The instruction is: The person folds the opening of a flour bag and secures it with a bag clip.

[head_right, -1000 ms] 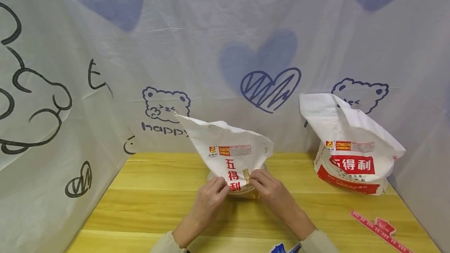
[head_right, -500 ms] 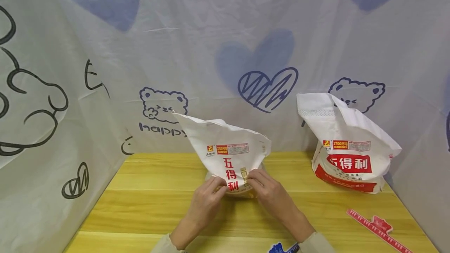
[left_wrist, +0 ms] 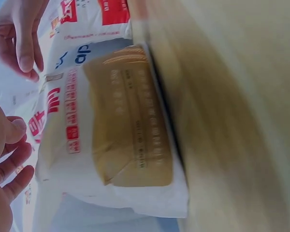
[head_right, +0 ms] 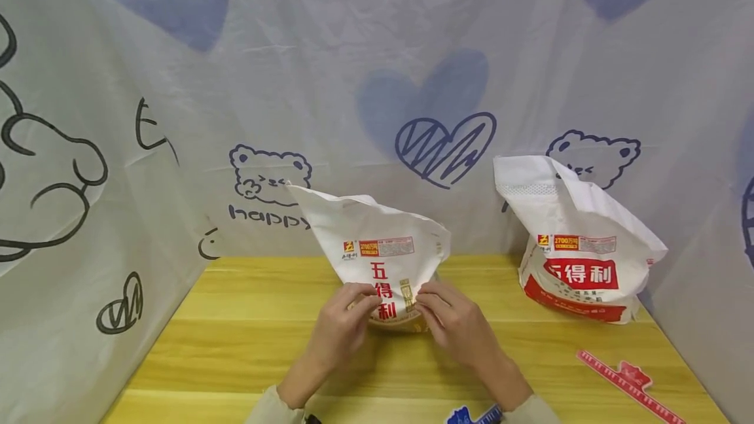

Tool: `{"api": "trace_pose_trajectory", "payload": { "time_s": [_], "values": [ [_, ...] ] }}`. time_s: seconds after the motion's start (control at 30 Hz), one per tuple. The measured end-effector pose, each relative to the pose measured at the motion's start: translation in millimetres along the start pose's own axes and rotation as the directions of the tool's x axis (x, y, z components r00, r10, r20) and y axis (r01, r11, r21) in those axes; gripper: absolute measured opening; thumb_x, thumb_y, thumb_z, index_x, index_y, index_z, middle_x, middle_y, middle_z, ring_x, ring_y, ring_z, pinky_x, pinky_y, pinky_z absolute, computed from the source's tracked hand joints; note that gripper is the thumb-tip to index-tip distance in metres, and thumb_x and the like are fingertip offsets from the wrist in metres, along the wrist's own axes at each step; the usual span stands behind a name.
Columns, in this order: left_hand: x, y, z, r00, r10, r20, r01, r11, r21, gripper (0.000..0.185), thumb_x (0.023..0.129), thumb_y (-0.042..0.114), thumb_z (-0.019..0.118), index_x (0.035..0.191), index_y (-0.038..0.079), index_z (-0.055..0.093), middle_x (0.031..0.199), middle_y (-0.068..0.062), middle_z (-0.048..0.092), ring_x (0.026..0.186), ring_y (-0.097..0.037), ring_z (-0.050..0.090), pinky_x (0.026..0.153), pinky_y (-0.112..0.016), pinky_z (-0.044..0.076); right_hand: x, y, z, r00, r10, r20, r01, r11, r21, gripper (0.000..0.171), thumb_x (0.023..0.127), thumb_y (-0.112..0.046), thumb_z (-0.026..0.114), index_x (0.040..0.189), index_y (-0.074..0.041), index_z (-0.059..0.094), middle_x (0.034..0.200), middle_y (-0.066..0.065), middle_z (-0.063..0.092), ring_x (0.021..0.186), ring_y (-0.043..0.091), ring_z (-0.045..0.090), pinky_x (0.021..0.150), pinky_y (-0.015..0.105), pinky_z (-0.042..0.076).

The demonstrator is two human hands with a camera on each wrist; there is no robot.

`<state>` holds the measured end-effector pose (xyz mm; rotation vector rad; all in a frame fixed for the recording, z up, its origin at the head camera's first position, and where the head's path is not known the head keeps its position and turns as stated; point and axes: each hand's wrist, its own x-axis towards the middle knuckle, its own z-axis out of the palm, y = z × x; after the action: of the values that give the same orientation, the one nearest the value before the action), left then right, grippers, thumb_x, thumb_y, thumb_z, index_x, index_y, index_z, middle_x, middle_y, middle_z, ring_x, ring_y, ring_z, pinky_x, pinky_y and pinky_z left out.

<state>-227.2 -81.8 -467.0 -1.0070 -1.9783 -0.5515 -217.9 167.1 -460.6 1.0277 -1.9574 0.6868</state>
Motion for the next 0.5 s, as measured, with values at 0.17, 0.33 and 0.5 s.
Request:
{"api": "trace_pose_trajectory", "payload": {
  "time_s": [0.17, 0.33, 0.5],
  "values": [
    [12.5, -6.8, -7.1, 0.999, -0.024, -0.03, 0.023, 1.0, -0.013, 0.016, 0.084, -0.002, 0.076, 0.099, 0.004, 0.074, 0.107, -0.007, 0.069, 0.099, -0.021, 0.066, 0.091, -0.03, 0.055, 2.8, 1.7, -5.2, 0.996, 0.061, -0.062, -0.06, 0.998, 0.013, 0.034, 0.105, -0.032, 0.06, 0.101, -0.003, 0.076, 0.107, 0.008, 0.072, 0.095, 0.025, 0.07, 0.097, 0.017, 0.05],
    [26.7, -12.6, -17.5, 0.997, -0.065, -0.041, 0.064, 0.998, -0.027, 0.016, 0.087, -0.002, 0.076, 0.102, 0.003, 0.074, 0.11, -0.008, 0.07, 0.103, -0.023, 0.065, 0.094, -0.032, 0.054, 5.9, 4.4, -10.7, 0.988, 0.119, -0.099, -0.119, 0.993, 0.01, 0.041, 0.105, -0.04, 0.058, 0.104, -0.003, 0.076, 0.107, 0.008, 0.073, 0.095, 0.025, 0.07, 0.099, 0.012, 0.045],
    [40.5, -16.4, -27.2, 0.996, -0.075, -0.042, 0.075, 0.997, -0.02, 0.019, 0.088, 0.002, 0.077, 0.107, 0.003, 0.074, 0.113, -0.008, 0.069, 0.105, -0.023, 0.065, 0.093, -0.032, 0.055, 13.0, 6.4, -20.1, 0.982, 0.149, -0.118, -0.147, 0.989, 0.027, 0.025, 0.097, -0.023, 0.071, 0.107, -0.001, 0.075, 0.109, 0.011, 0.073, 0.097, 0.028, 0.07, 0.101, 0.012, 0.044]
  ]
}}
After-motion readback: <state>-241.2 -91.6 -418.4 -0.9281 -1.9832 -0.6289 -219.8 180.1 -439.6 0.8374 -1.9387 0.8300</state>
